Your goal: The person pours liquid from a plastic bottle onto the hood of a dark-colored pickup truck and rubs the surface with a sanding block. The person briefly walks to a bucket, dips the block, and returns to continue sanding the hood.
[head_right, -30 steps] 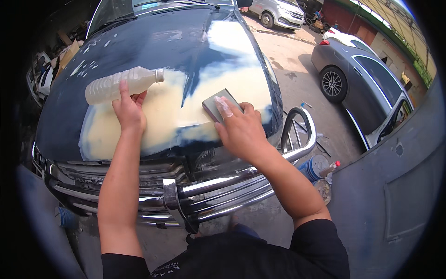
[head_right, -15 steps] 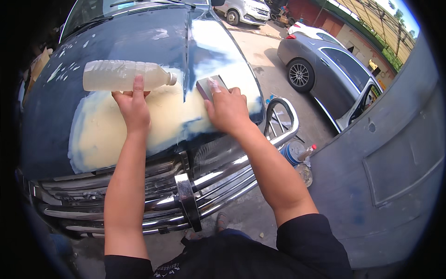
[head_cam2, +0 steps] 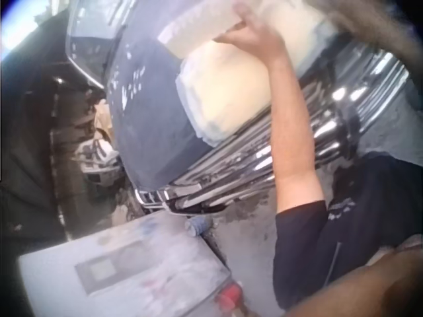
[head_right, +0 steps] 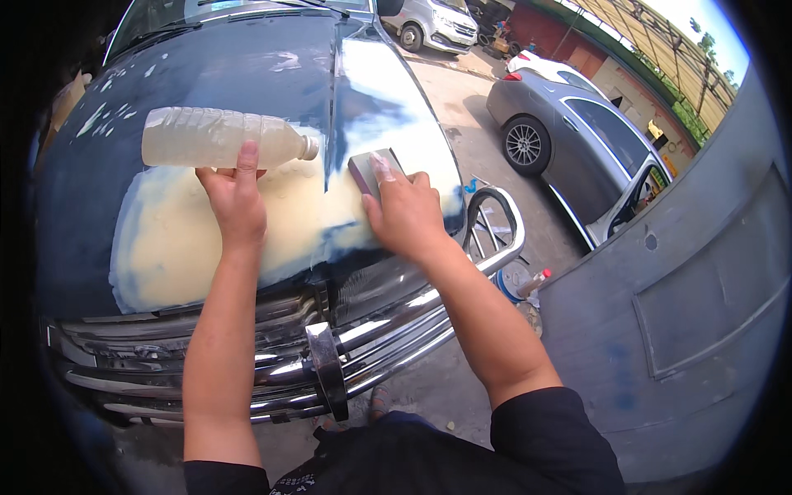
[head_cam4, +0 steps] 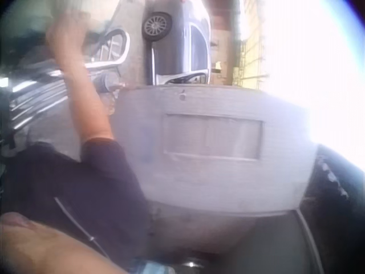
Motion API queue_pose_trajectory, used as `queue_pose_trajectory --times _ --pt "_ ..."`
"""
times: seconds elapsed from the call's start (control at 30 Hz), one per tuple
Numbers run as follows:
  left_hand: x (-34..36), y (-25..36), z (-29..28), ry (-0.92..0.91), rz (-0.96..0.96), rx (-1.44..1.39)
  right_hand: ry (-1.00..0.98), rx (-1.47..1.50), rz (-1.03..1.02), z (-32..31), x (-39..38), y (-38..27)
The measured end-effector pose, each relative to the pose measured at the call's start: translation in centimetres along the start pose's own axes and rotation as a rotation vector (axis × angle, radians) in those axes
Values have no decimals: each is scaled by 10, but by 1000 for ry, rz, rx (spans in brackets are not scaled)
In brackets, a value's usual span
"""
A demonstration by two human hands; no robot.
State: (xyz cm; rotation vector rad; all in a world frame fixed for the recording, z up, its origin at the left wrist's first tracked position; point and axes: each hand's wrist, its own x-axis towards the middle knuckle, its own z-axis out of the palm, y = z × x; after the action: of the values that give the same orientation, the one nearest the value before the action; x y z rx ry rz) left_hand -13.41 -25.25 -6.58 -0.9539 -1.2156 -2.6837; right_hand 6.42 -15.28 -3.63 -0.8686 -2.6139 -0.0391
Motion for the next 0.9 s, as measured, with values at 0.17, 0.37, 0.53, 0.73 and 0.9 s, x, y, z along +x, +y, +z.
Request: queue_pose_trajectory --times 0.17,0.37,0.53,0.73,0.9 --pt "0 2 -3 -4 -23 -36 80 -19 -65 8 -17 -12" --pt "-4 5 16 -66 -43 -61 -65 -129 235 -4 90 14" --pt "0 2 -5 -31 -41 -48 72 -37 -93 8 -28 -24" --pt "-1 4 10 -24 -52 -69 18 -101 177 0 51 0" --pt "0 3 10 -51 -46 -92 -51 -83 173 -5 47 -3"
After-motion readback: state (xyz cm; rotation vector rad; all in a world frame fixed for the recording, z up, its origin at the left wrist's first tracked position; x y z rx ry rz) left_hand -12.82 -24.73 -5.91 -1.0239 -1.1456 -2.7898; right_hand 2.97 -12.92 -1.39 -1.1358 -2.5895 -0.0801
